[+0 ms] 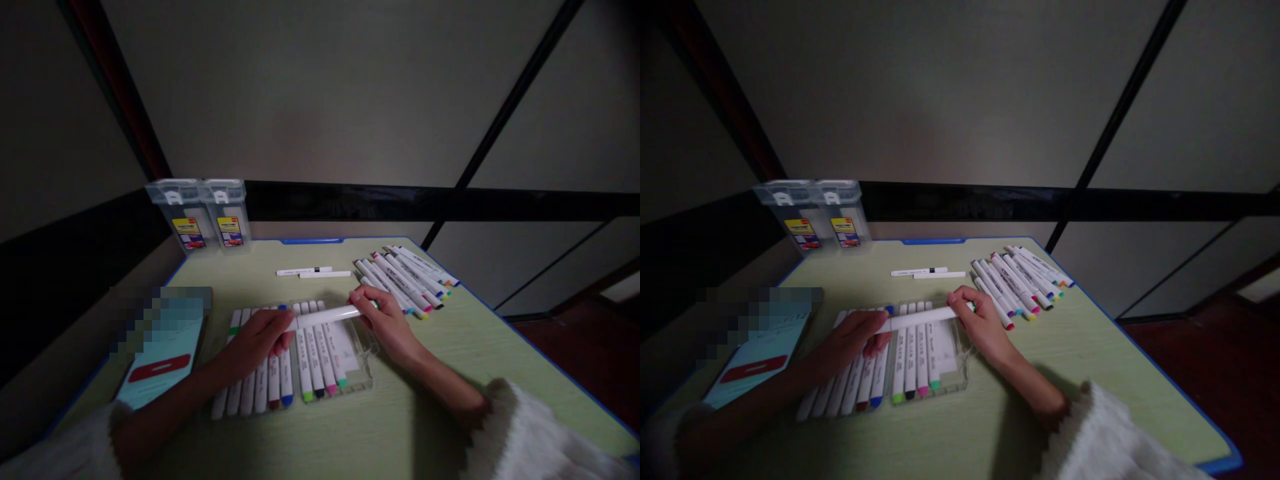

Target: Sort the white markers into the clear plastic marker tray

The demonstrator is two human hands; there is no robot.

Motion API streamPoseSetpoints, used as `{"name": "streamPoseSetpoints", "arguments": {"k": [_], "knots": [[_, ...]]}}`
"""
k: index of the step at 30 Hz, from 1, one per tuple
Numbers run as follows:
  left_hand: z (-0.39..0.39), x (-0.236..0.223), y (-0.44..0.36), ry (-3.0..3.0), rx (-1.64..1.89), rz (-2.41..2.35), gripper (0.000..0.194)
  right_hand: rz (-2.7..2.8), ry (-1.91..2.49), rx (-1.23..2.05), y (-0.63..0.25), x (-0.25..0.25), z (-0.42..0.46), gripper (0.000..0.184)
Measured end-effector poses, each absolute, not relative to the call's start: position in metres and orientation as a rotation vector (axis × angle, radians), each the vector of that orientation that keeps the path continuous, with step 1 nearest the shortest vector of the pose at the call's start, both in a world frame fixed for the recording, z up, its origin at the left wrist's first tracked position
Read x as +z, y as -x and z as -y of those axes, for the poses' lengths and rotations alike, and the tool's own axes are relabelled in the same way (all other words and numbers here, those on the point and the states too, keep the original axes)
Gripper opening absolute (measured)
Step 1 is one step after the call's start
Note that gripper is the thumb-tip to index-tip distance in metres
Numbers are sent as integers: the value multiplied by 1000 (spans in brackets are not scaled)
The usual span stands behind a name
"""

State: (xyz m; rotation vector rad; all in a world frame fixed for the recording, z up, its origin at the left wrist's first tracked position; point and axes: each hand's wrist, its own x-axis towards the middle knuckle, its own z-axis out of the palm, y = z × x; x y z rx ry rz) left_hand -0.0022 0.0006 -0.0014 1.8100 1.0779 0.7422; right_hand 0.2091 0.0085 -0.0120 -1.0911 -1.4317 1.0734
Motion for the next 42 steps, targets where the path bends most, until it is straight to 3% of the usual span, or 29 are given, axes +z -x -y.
{"name": "streamPoseSetpoints", "arguments": {"k": [16, 42], "knots": [[0, 3, 1, -1753, 741, -1096, 45, 1525, 1017, 993, -209, -9, -5, 25], [-1, 2, 3, -1955, 608, -1123, 34, 1495, 1138, 991, -211, -9, -9, 31]]}}
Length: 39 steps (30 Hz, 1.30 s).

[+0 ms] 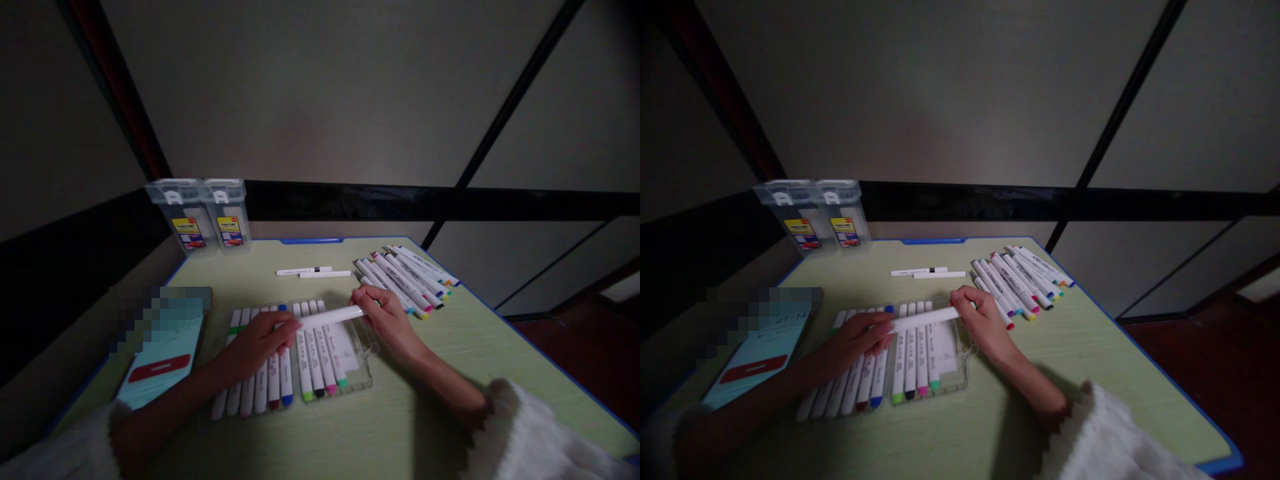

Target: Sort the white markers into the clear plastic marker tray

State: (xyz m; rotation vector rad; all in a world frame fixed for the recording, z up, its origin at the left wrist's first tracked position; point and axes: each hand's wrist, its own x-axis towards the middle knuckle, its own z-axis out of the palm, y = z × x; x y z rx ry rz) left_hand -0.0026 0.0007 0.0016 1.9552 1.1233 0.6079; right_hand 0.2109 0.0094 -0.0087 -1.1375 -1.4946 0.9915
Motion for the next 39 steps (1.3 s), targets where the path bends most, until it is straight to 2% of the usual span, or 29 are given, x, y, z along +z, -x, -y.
{"name": "streamPoseSetpoints", "arguments": {"k": [39], "knots": [[3, 6, 0, -1833, 654, -1152, 35, 1533, 1183, 998, -210, -9, -8, 30]]}}
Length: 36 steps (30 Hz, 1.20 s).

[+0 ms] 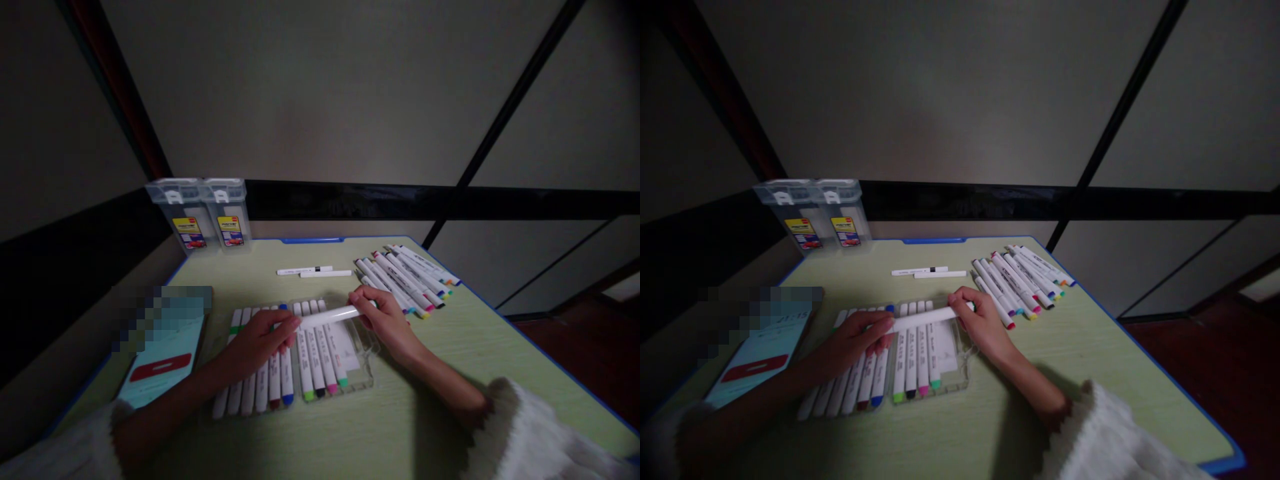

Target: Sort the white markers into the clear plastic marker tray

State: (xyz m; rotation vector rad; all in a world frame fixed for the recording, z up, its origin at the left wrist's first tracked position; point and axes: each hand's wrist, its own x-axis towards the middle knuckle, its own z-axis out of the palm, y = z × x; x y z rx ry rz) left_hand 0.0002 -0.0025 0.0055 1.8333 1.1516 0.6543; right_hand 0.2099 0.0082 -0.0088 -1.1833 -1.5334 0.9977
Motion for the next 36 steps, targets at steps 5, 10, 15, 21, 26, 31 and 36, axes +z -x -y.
{"name": "streamPoseSetpoints", "arguments": {"k": [5, 10, 15, 21, 26, 31, 36], "knots": [[2, 3, 0, -1820, 651, -1152, 36, 1546, 1170, 996, -210, -10, -9, 31], [2, 2, 0, -1799, 659, -1127, 36, 1537, 1164, 1003, -211, -13, -10, 31], [2, 2, 1, -1809, 662, -1126, 36, 1536, 1170, 1001, -211, -11, -10, 31], [2, 5, 0, -1813, 659, -1149, 35, 1537, 1169, 1006, -210, -10, -8, 30], [3, 6, -1, -1813, 662, -1160, 35, 1543, 1173, 995, -210, -10, -9, 31], [2, 5, -1, -1816, 665, -1149, 35, 1546, 1173, 996, -211, -11, -10, 30], [2, 5, 0, -1847, 655, -1154, 35, 1555, 1167, 975, -211, -12, -10, 32]]}}
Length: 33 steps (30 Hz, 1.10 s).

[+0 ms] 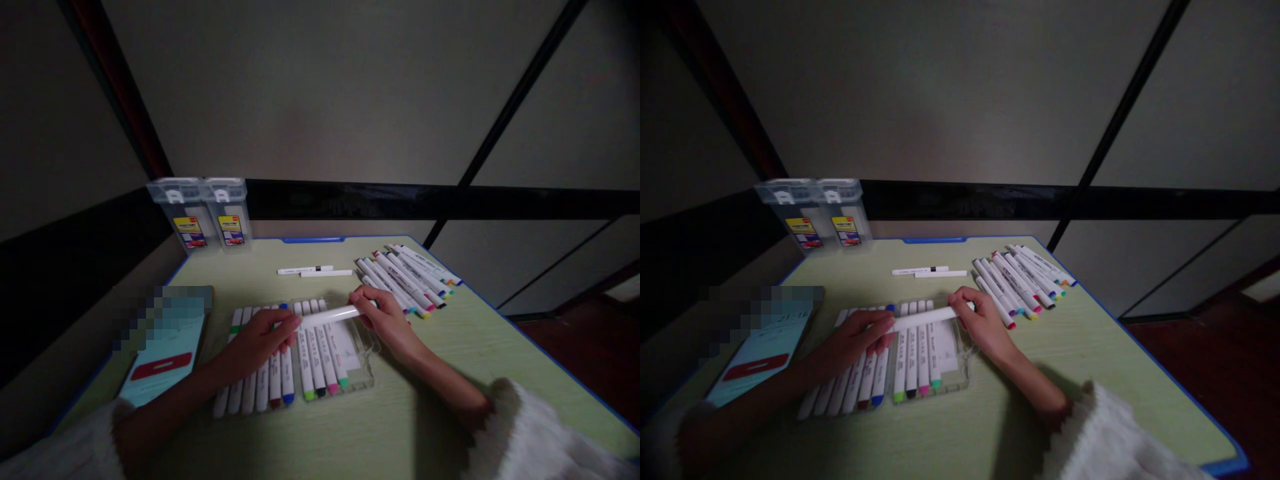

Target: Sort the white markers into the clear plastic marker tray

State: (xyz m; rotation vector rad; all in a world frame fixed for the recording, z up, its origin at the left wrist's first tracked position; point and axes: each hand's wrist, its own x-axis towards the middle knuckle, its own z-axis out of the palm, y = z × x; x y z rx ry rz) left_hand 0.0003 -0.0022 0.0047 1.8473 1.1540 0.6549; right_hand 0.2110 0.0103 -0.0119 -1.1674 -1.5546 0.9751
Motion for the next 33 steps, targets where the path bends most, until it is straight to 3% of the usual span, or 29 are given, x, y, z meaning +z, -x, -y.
{"name": "streamPoseSetpoints", "arguments": {"k": [24, 33], "knots": [[1, 2, 2, -1874, 665, -1151, 46, 1544, 1149, 1024, -210, -11, -9, 34], [0, 4, 1, -1886, 616, -1136, 35, 1502, 1162, 1046, -210, -10, -9, 33]]}}
